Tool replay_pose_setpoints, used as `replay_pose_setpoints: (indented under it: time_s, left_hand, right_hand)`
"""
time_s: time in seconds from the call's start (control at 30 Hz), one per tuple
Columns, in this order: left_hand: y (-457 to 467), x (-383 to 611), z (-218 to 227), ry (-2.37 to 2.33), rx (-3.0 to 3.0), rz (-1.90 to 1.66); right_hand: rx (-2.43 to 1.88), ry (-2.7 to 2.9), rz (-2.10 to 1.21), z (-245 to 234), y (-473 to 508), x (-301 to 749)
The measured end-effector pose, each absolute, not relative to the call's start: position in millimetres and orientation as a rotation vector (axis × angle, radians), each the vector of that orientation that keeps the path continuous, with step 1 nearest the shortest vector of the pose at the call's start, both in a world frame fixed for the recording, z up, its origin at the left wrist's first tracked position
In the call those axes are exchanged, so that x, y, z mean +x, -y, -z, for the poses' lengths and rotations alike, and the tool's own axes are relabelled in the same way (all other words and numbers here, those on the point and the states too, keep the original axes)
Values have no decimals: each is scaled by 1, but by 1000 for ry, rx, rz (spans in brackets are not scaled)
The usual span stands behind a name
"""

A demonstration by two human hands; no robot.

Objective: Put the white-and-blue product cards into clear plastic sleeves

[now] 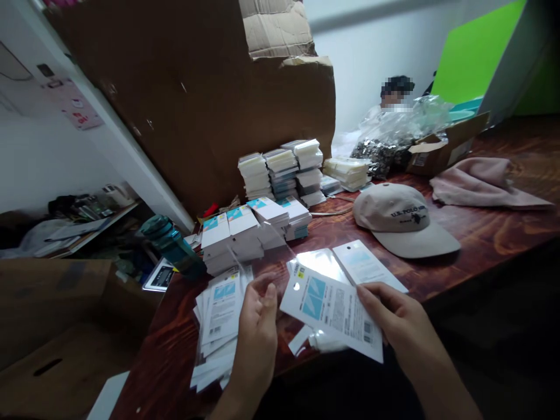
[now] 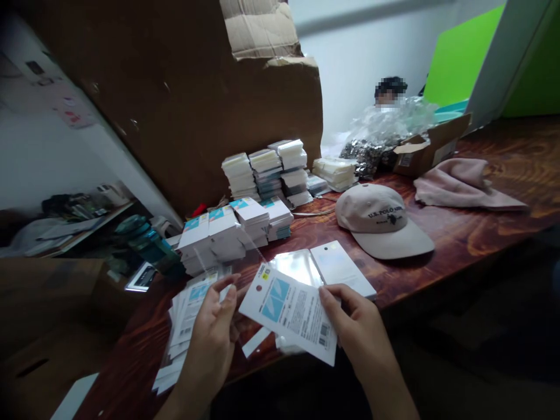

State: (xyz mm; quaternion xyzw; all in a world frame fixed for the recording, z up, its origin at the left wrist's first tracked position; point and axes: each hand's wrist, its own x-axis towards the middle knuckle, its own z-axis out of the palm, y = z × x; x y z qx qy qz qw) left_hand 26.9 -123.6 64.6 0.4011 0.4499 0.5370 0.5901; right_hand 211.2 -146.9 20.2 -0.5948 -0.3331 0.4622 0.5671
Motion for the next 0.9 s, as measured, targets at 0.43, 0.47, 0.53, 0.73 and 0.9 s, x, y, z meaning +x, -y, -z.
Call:
replay_pose_setpoints:
  time_s: [0.43, 0.47, 0.53, 0.73, 0.9]
  left_hand:
    - [128, 11, -79, -965, 807, -1495]
    - [130, 12, -79, -959, 797, -1476]
    - [136, 16, -77, -962, 779, -1442]
    - [141, 23, -78, -1030, 688, -1472]
    - [133, 10, -88, -998, 700, -1621]
  right_hand:
    - [-1276, 848, -1285, -35, 165, 209]
    - [-1285, 810, -1261, -35, 165, 207]
    - [-1306, 730, -1195, -35, 163, 201]
    - [-1251, 642, -1088, -36, 162, 180]
    - [-1080, 898, -1293, -29, 164, 189]
